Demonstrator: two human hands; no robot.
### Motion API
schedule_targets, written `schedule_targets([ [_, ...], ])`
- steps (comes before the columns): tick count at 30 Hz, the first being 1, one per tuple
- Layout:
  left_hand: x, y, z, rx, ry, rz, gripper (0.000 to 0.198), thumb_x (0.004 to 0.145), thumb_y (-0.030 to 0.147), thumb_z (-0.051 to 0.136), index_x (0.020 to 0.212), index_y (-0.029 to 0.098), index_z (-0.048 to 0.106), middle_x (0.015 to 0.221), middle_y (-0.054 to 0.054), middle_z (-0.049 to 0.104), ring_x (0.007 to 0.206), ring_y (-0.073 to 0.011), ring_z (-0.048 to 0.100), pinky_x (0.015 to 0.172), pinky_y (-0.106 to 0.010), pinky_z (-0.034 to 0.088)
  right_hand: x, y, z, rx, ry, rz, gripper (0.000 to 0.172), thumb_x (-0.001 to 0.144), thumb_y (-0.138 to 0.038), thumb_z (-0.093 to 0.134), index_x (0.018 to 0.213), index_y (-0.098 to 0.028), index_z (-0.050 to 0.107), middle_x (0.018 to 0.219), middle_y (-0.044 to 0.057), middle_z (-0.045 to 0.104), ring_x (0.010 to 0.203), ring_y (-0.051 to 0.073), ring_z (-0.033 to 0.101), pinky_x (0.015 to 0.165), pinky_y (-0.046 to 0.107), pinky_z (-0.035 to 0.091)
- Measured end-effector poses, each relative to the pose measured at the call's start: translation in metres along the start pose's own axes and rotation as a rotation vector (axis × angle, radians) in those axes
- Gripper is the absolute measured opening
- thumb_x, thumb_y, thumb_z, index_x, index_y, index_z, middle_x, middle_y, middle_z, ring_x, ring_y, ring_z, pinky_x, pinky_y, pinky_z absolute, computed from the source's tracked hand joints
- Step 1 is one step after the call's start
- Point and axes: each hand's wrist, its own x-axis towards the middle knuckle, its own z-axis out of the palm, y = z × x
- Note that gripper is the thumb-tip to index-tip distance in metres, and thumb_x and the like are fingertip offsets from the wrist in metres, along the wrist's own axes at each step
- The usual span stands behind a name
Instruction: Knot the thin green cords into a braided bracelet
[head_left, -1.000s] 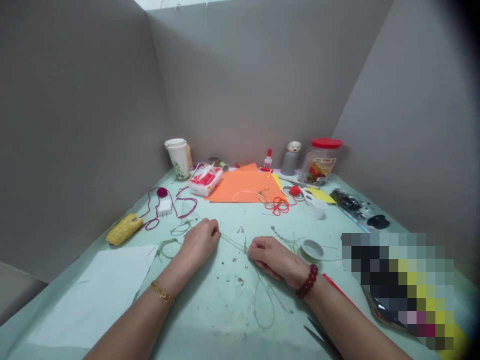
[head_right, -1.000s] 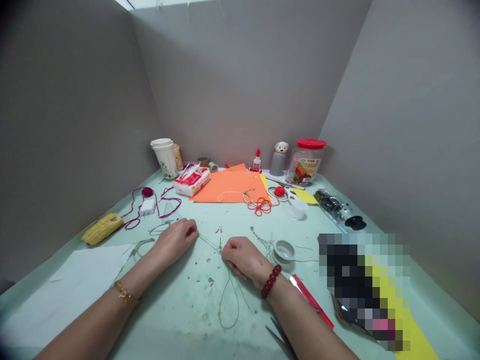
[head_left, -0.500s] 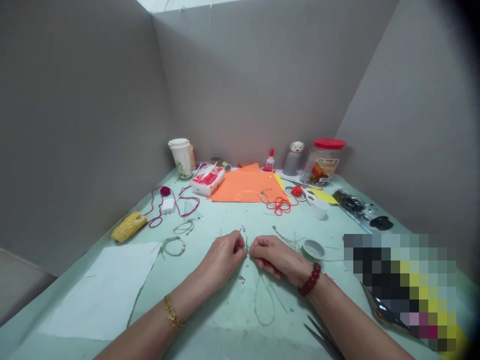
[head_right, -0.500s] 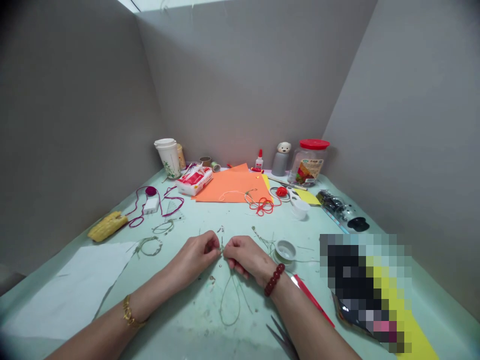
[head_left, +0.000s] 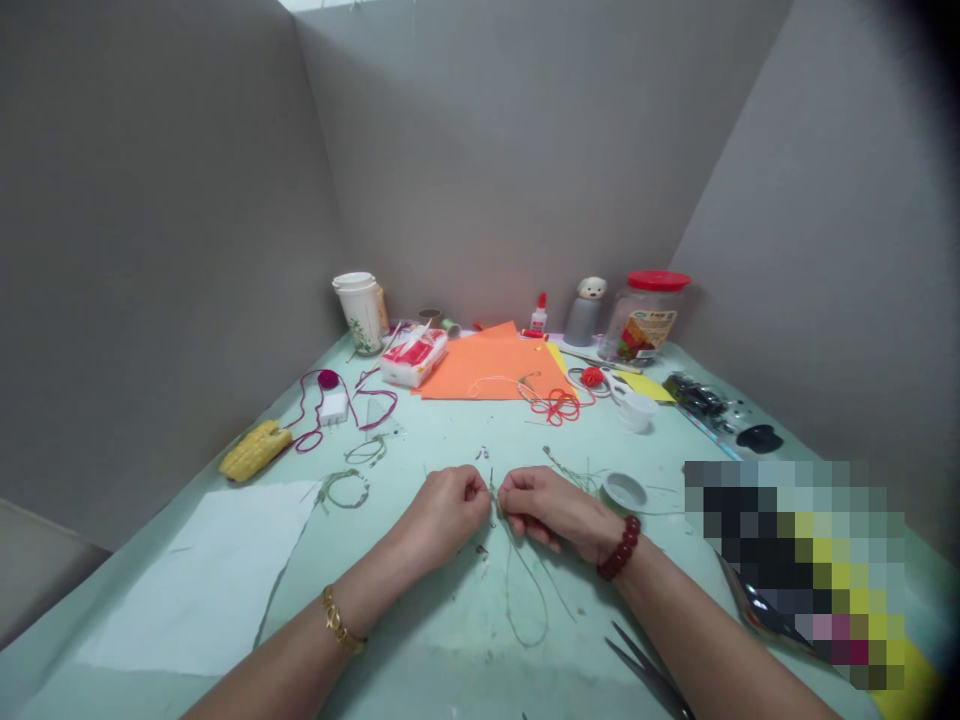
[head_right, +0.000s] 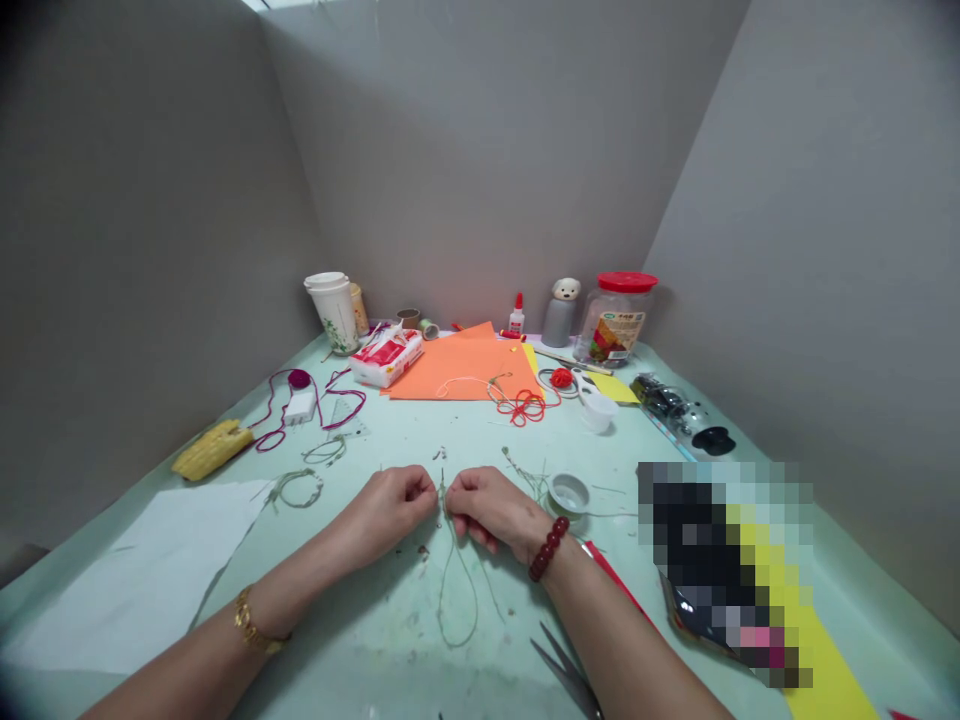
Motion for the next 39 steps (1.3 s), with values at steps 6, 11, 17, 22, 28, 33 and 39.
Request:
schedule_targets([
  [6, 0.008, -0.009, 0.012, -0.389, -0.229, -0.153, 0.020, 0.077, 0.033, 0.042, 0.076, 0.016, 0.052, 0.069, -0.001, 0.064, 0.035, -0.0051, 0.039, 0.036, -0.020, 0.030, 0.000, 0.001, 0.001, -0.009, -0.001, -0.011, 0.011, 0.073, -0.025, 0.050, 0.069, -0.016, 0.053, 0.051, -0.006, 0.050, 0.033, 0.002, 0.034, 0.029, 0.015, 0.023],
  [11, 0.008, -0.011, 0.015, -0.450, -0.153, -0.100, 0.017, 0.077, 0.032, 0.043, 0.075, 0.017, 0.049, 0.065, 0.001, 0.060, 0.033, -0.0039, 0.039, 0.034, -0.018, 0.029, -0.001, 0.001, 0.001, 0.006, 0.002, -0.005, 0.011, 0.073, -0.025, 0.050, 0.069, -0.016, 0.053, 0.051, -0.006, 0.050, 0.033, 0.002, 0.033, 0.030, 0.015, 0.024],
  [17, 0.010, -0.015, 0.015, -0.485, -0.184, -0.116, 0.012, 0.074, 0.028, 0.045, 0.073, 0.017, 0.048, 0.065, 0.001, 0.058, 0.033, -0.0033, 0.037, 0.034, -0.017, 0.029, -0.002, 0.000, 0.003, -0.018, 0.030, 0.020, 0.010, 0.073, -0.024, 0.048, 0.067, -0.016, 0.052, 0.051, -0.005, 0.051, 0.032, 0.002, 0.035, 0.030, 0.015, 0.025],
  [22, 0.008, -0.013, 0.014, -0.425, -0.156, -0.135, 0.011, 0.073, 0.028, 0.046, 0.076, 0.018, 0.050, 0.053, 0.006, 0.048, 0.033, -0.0048, 0.036, 0.035, -0.018, 0.028, -0.002, 0.000, 0.004, -0.047, 0.025, 0.014, 0.008, 0.071, -0.022, 0.049, 0.065, -0.017, 0.049, 0.048, -0.006, 0.049, 0.031, 0.002, 0.033, 0.029, 0.015, 0.022],
  [28, 0.004, -0.005, 0.008, -0.219, -0.003, -0.022, 0.011, 0.071, 0.025, 0.049, 0.068, 0.017, 0.054, 0.061, 0.002, 0.053, 0.050, -0.0069, 0.044, 0.045, -0.017, 0.032, -0.005, -0.003, 0.002, -0.001, -0.001, 0.044, 0.007, 0.072, -0.023, 0.048, 0.068, -0.017, 0.051, 0.051, -0.006, 0.049, 0.033, 0.002, 0.034, 0.030, 0.015, 0.025],
  [33, 0.004, -0.007, 0.008, -0.153, 0.005, -0.030, 0.013, 0.072, 0.027, 0.047, 0.069, 0.017, 0.055, 0.061, 0.001, 0.056, 0.053, -0.0090, 0.045, 0.047, -0.018, 0.030, -0.005, -0.005, 0.002, 0.020, 0.001, 0.040, 0.005, 0.072, -0.023, 0.049, 0.074, -0.018, 0.051, 0.048, -0.008, 0.045, 0.033, 0.003, 0.032, 0.030, 0.015, 0.024],
  [39, 0.003, -0.009, 0.007, -0.121, -0.003, -0.019, 0.012, 0.072, 0.027, 0.048, 0.071, 0.017, 0.056, 0.062, 0.002, 0.056, 0.054, -0.0093, 0.045, 0.048, -0.020, 0.029, -0.005, -0.004, 0.004, -0.010, 0.010, 0.042, 0.005, 0.072, -0.023, 0.050, 0.072, -0.019, 0.048, 0.047, -0.009, 0.045, 0.031, 0.003, 0.032, 0.030, 0.015, 0.023],
])
